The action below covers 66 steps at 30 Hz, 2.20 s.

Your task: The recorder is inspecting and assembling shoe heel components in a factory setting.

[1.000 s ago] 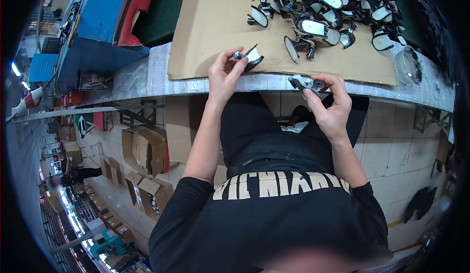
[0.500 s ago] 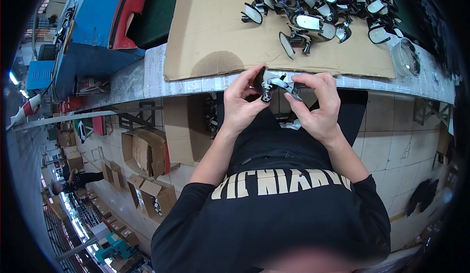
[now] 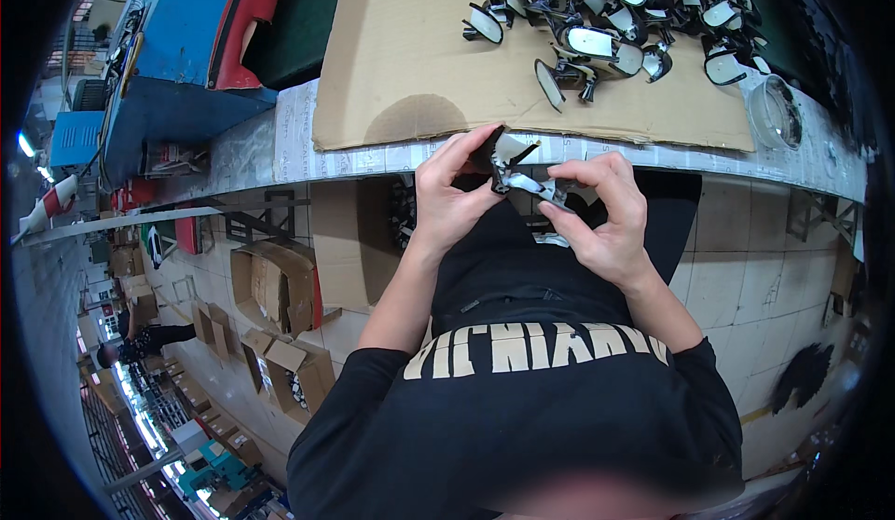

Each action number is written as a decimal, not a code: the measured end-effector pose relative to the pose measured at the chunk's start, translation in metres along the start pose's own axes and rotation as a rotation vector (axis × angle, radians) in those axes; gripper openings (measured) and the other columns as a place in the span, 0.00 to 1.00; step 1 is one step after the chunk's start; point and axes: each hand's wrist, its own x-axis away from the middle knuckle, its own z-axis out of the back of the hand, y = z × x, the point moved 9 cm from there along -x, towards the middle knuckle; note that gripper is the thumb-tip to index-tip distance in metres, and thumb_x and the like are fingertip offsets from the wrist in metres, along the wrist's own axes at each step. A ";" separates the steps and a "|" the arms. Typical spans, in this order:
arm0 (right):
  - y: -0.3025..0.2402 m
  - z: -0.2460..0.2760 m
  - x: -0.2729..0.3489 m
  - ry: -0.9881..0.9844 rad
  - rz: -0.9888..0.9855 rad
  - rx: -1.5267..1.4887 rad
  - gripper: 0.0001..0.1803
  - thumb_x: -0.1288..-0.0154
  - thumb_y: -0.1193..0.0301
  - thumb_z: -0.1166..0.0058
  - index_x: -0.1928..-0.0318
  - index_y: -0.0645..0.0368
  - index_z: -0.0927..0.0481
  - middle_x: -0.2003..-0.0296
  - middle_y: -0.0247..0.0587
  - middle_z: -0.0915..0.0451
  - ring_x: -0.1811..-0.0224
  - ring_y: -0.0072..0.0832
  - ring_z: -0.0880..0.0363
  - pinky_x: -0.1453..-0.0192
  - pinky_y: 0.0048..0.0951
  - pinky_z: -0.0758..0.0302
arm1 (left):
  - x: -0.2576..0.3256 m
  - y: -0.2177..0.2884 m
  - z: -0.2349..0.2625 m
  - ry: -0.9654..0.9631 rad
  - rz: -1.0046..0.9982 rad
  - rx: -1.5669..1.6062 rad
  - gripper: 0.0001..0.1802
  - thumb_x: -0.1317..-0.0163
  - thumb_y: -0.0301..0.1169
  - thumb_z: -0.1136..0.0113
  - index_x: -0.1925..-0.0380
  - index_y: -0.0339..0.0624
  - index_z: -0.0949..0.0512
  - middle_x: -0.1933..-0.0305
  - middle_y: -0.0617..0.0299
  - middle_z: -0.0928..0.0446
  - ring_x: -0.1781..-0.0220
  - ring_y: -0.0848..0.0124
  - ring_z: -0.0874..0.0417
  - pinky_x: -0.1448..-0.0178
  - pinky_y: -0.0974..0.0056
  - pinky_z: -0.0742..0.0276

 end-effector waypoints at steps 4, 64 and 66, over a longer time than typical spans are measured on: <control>0.005 0.006 -0.002 0.034 -0.009 0.027 0.21 0.52 0.76 0.26 0.54 0.56 0.14 0.65 0.32 0.15 0.63 0.30 0.25 0.51 0.30 0.33 | 0.000 0.000 -0.002 -0.039 0.021 -0.067 0.33 0.51 0.20 0.25 0.40 0.36 0.19 0.49 0.57 0.15 0.51 0.72 0.14 0.50 0.68 0.18; 0.017 0.007 -0.001 0.085 0.015 0.223 0.19 0.52 0.74 0.27 0.56 0.57 0.14 0.65 0.35 0.16 0.63 0.33 0.24 0.51 0.34 0.32 | 0.022 -0.031 -0.012 -0.126 0.399 0.311 0.38 0.51 0.12 0.29 0.35 0.29 0.26 0.51 0.57 0.14 0.52 0.76 0.14 0.48 0.72 0.19; 0.021 0.012 -0.003 0.125 -0.005 0.251 0.18 0.51 0.74 0.27 0.56 0.57 0.14 0.65 0.35 0.17 0.63 0.33 0.24 0.52 0.33 0.32 | 0.022 -0.031 -0.010 -0.096 0.431 0.385 0.38 0.50 0.11 0.29 0.35 0.29 0.26 0.51 0.57 0.14 0.51 0.76 0.14 0.46 0.72 0.19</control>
